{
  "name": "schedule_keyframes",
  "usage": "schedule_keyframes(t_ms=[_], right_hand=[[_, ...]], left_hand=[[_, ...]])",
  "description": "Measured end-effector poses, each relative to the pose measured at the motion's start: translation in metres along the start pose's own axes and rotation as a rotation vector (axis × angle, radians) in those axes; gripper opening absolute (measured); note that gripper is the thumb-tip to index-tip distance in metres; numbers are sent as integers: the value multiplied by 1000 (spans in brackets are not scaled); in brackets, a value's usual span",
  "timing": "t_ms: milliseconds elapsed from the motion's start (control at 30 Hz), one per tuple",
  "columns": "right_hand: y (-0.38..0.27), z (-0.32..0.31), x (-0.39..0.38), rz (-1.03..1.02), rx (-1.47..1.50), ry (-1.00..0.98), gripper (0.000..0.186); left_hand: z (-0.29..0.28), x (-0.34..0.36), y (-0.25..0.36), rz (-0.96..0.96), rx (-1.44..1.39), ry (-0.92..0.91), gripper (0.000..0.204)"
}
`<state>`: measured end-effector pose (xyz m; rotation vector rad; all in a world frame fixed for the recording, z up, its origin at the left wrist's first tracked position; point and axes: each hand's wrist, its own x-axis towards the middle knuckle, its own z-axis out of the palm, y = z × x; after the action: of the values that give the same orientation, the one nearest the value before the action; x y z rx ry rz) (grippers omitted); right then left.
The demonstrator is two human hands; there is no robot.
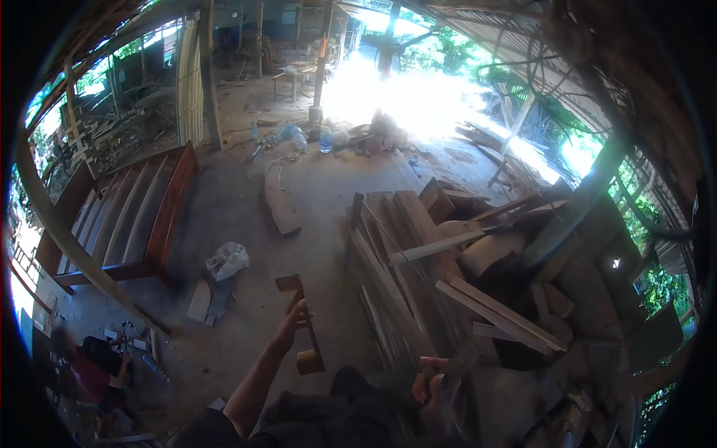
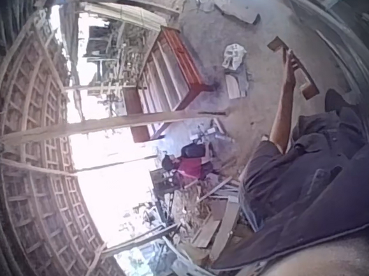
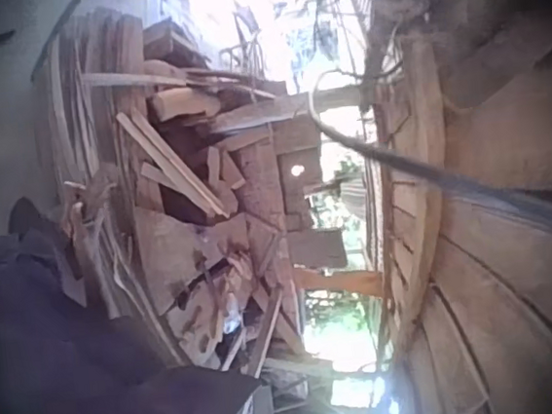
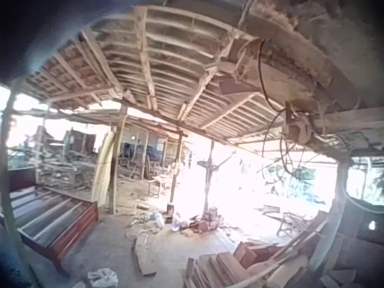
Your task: The person holds and turns over a wooden piece, picks up a frame saw, and walks across the workshop. The person then positions the wooden piece on a work surface and cuts it using the frame saw.
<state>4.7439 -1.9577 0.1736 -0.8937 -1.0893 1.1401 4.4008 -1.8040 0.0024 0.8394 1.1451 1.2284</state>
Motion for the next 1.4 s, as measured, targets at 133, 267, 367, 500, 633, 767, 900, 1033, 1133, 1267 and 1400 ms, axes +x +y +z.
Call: schedule_keyframes(t_ms=[133,267,367,500,633,767,900,1033,1133,1267,1400], right_hand=[[21,35,67,100,-109,-97,49],[51,71,164,222,-160,-35,43],[88,99,263,319,-180,-55,33],[158,162,391,276,-407,-134,23],[239,245,525,413,-375,-134,26],[302,330,637,441,-434,-168,27],[365,400,750,499,-307,-126,32],[404,475,853,553,-334,-13,39],[434,530,924,622,-403,130,40],[473,604,1015,710,-344,176,36],[526,656,1100,627,-555,115,28]], left_hand=[[-29,70,25,32,-93,23,72],[-73,162,71,94,-141,124,73],[-104,253,156,46,-90,282,76],[-172,385,311,-10,-109,312,77],[-183,453,462,371,49,200,80],[-203,491,494,752,691,-29,103],[-241,540,442,809,999,-74,121],[-340,647,402,546,957,-66,113],[-408,746,409,348,460,-159,114],[-472,850,453,-5,-296,-694,110],[-553,959,508,-117,54,-969,114]])
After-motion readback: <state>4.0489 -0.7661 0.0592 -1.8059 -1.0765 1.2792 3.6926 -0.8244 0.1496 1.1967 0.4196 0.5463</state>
